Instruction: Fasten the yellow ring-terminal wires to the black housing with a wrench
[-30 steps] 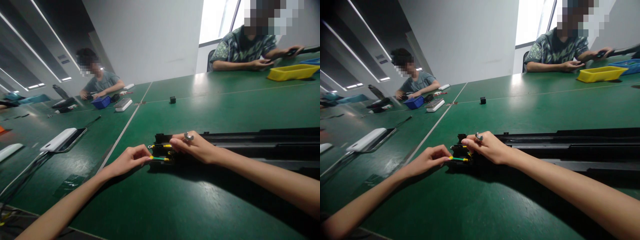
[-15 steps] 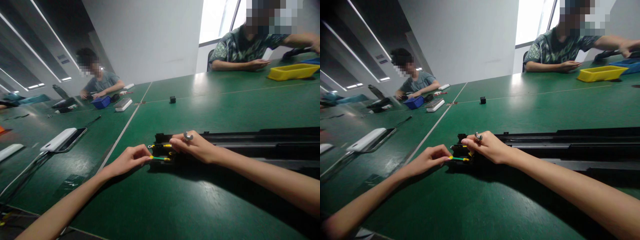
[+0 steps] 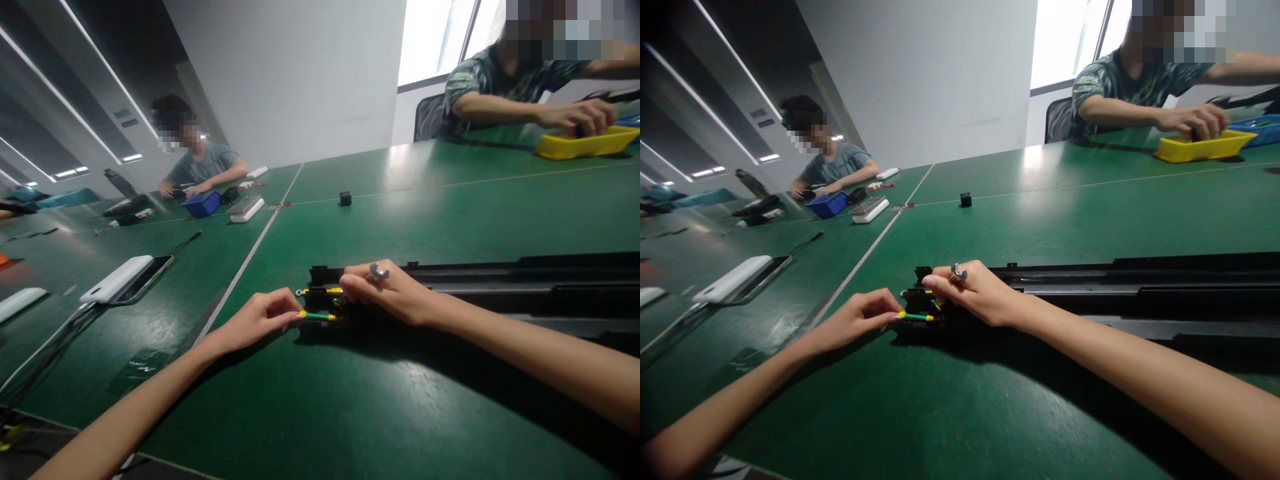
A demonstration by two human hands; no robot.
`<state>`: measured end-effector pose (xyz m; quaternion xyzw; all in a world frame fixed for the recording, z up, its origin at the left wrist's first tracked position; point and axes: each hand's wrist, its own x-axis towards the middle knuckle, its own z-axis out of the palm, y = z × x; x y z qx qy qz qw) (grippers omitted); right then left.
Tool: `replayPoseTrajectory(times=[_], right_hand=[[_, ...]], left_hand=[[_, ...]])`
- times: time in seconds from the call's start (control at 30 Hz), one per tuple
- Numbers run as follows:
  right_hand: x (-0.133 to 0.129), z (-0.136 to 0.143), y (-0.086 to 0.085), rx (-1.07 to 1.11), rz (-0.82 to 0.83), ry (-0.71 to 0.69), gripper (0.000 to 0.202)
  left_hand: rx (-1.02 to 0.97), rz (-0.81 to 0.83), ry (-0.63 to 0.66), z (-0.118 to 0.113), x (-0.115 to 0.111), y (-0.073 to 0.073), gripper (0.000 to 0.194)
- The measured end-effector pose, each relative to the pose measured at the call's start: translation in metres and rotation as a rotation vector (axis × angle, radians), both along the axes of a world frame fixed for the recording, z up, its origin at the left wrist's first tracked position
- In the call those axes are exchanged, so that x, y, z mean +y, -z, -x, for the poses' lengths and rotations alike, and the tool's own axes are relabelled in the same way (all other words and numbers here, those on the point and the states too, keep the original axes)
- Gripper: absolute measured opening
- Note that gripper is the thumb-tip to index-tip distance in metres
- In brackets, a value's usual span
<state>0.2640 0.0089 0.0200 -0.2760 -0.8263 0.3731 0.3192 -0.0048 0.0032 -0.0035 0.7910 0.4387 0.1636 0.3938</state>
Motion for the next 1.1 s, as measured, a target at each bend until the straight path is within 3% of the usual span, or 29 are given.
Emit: replayPoseTrajectory(times=[1.1], right_hand=[[0.0002,-0.0013,-0.001,-0.003,-0.045,-0.006,0.044]], left_hand=[[0.005,0.004,-0.005,-0.0022,-0.001,-0.0001,0.018]])
